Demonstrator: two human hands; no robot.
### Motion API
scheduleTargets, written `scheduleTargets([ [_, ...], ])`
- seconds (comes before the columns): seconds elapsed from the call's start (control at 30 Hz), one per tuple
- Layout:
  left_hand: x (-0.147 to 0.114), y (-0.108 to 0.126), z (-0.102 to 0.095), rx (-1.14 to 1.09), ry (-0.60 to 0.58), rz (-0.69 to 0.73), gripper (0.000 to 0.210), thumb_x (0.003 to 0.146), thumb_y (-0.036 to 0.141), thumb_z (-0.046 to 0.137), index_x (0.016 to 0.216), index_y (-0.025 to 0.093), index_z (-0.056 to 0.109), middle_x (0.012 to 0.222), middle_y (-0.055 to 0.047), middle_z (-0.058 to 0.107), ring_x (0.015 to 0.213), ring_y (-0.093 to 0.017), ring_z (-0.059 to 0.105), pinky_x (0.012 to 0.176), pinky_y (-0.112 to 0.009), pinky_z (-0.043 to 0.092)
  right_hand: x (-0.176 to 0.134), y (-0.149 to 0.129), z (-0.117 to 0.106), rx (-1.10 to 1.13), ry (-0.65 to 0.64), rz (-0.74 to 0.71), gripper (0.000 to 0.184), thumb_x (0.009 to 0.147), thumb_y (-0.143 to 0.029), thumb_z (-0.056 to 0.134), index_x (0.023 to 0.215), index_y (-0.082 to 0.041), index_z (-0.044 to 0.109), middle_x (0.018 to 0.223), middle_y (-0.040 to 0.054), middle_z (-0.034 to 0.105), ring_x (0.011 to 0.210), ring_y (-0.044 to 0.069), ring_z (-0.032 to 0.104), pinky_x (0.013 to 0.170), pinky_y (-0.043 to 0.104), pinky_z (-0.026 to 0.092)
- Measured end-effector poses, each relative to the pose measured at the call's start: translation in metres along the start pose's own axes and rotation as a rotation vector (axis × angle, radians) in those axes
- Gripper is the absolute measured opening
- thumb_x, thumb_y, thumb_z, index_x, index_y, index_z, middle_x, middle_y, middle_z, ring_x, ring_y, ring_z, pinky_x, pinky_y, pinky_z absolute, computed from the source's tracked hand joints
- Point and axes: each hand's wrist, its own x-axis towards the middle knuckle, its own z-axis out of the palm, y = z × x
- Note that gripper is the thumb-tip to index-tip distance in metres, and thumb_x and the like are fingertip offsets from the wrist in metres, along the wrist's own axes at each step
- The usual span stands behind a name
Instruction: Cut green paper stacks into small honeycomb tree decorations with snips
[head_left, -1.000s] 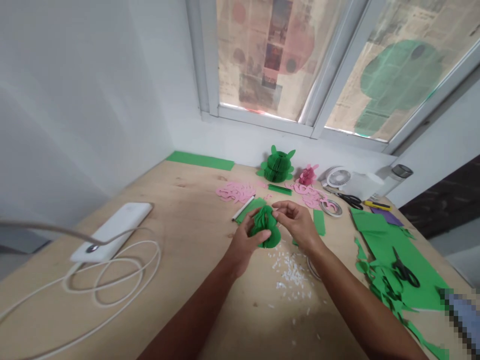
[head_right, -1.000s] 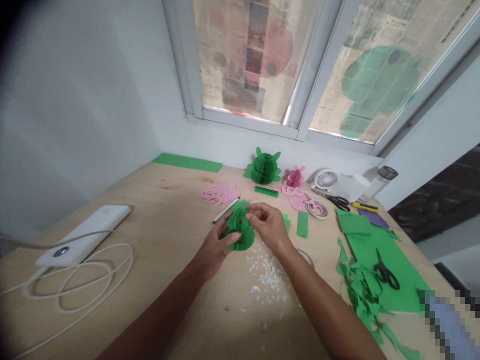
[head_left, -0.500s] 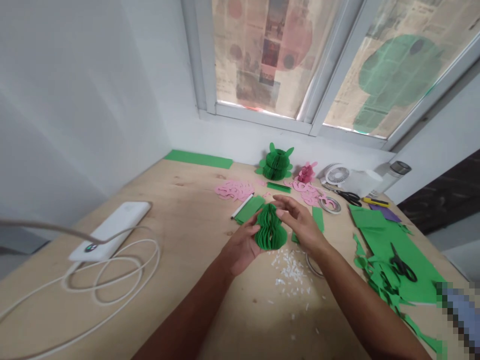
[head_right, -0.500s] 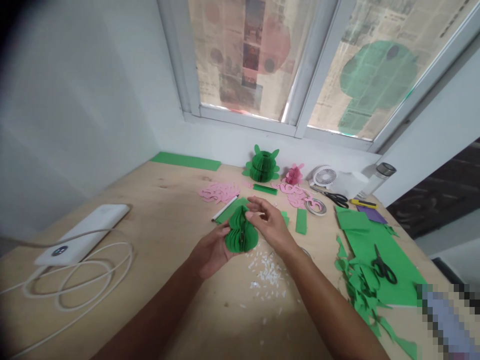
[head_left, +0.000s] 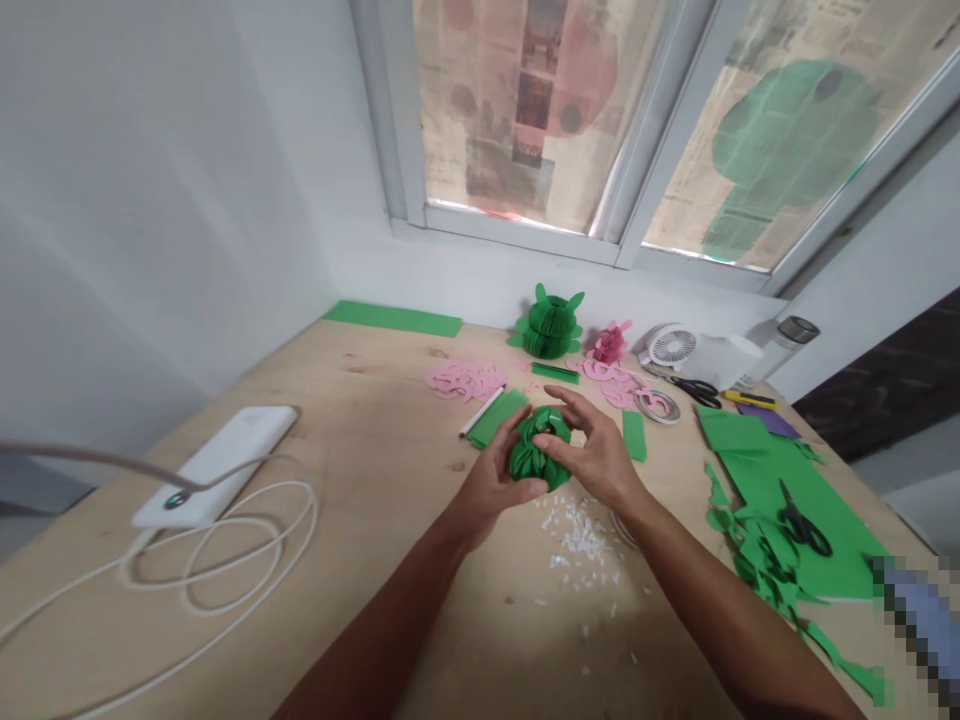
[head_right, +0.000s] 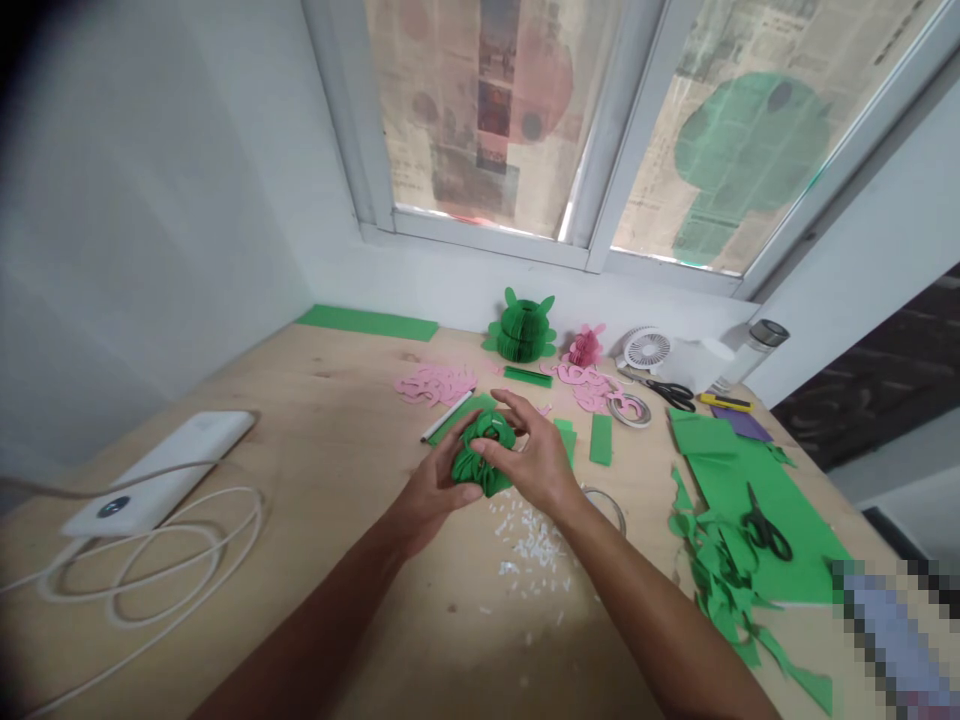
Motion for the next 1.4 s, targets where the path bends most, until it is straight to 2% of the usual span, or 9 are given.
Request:
scheduleTargets([
  [0.13,0.001,-0.002,0.003,0.038,0.025,0.017,0.085,0.060,0.012,0.082,0.136,0.029,0.047,0.138,-0.009,0.052,0.128,-0.032,0.044,0.104,-0.041,0.038,-0.002,-0.001,0.002,-0.054,0.037,-0.028,0.053,0.072,-0.035,0.071,0.123,-0.024,0.059,0.121,0.0099,0.064,0.105,0.027,0.063,0.085,0.040,0.049],
  [0.47,0.001,-0.001,0.002,0.017,-0.036,0.020,0.074,0.065,0.015,0.078,0.132,0.028,0.051,0.136,-0.010,0.053,0.126,-0.031,0.047,0.105,-0.042,0.036,-0.002,-0.002,0.003,-0.115,0.064,-0.032,0.053,0.073,-0.034,0.069,0.123,-0.023,0.058,0.102,0.0079,0.072,0.091,0.024,0.066,0.074,0.036,0.050],
  [0.57,0.001,0.003,0.003,0.084,0.086,0.134,0.058,0.069,0.019,0.076,0.123,0.026,0.058,0.134,-0.009,0.054,0.128,-0.028,0.045,0.105,-0.040,0.036,-0.004,-0.001,0.002,-0.139,0.059,-0.028,0.055,0.073,-0.034,0.069,0.125,-0.022,0.056,0.096,0.0077,0.073,0.086,0.023,0.066,0.073,0.035,0.049],
  [0.67,-0.001,0.009,0.007,0.198,0.268,0.317,0.029,0.069,0.020,0.076,0.097,0.022,0.069,0.125,-0.009,0.059,0.125,-0.027,0.047,0.104,-0.038,0.037,-0.006,0.003,0.001,-0.203,0.049,-0.037,0.057,0.073,-0.031,0.069,0.127,-0.023,0.054,0.094,0.0069,0.073,0.084,0.023,0.066,0.072,0.034,0.049],
  [0.73,-0.003,0.012,0.011,0.310,0.327,0.400,0.014,0.067,0.017,0.076,0.081,0.020,0.072,0.120,-0.010,0.060,0.124,-0.028,0.047,0.104,-0.038,0.037,-0.007,0.006,0.002,-0.263,0.034,-0.052,0.058,0.074,-0.029,0.068,0.129,-0.023,0.052,0.097,0.0071,0.073,0.084,0.023,0.066,0.073,0.035,0.049],
  [0.8,-0.005,0.013,0.015,0.423,0.359,0.454,0.010,0.067,0.014,0.076,0.075,0.021,0.074,0.116,-0.010,0.062,0.123,-0.029,0.047,0.106,-0.039,0.035,-0.008,0.009,0.004,-0.333,0.012,-0.075,0.060,0.074,-0.028,0.067,0.132,-0.025,0.050,0.102,0.0072,0.072,0.086,0.023,0.066,0.077,0.037,0.049],
  [0.93,-0.006,0.010,0.016,0.543,0.411,0.537,0.016,0.068,0.013,0.074,0.078,0.025,0.076,0.109,-0.008,0.064,0.121,-0.029,0.047,0.108,-0.043,0.031,-0.009,0.012,0.010,-0.493,-0.001,-0.134,0.061,0.075,-0.024,0.064,0.134,-0.027,0.048,0.104,0.0069,0.071,0.090,0.026,0.065,0.081,0.040,0.048],
  [1.1,-0.003,0.004,0.009,0.631,0.452,0.566,0.016,0.070,0.014,0.072,0.077,0.028,0.076,0.106,-0.006,0.064,0.119,-0.027,0.047,0.109,-0.043,0.030,-0.011,0.010,0.017,-0.642,-0.006,-0.219,0.057,0.077,-0.022,0.061,0.133,-0.022,0.050,0.101,0.0097,0.071,0.096,0.029,0.063,0.086,0.043,0.046],
  [1.4,0.000,0.006,0.004,0.577,0.490,0.465,0.009,0.066,0.015,0.073,0.065,0.024,0.073,0.104,-0.007,0.064,0.112,-0.027,0.054,0.109,-0.041,0.030,-0.013,0.011,0.024,-0.775,-0.062,-0.275,0.053,0.081,-0.023,0.056,0.134,-0.015,0.049,0.098,0.0137,0.071,0.096,0.031,0.062,0.084,0.044,0.044],
])
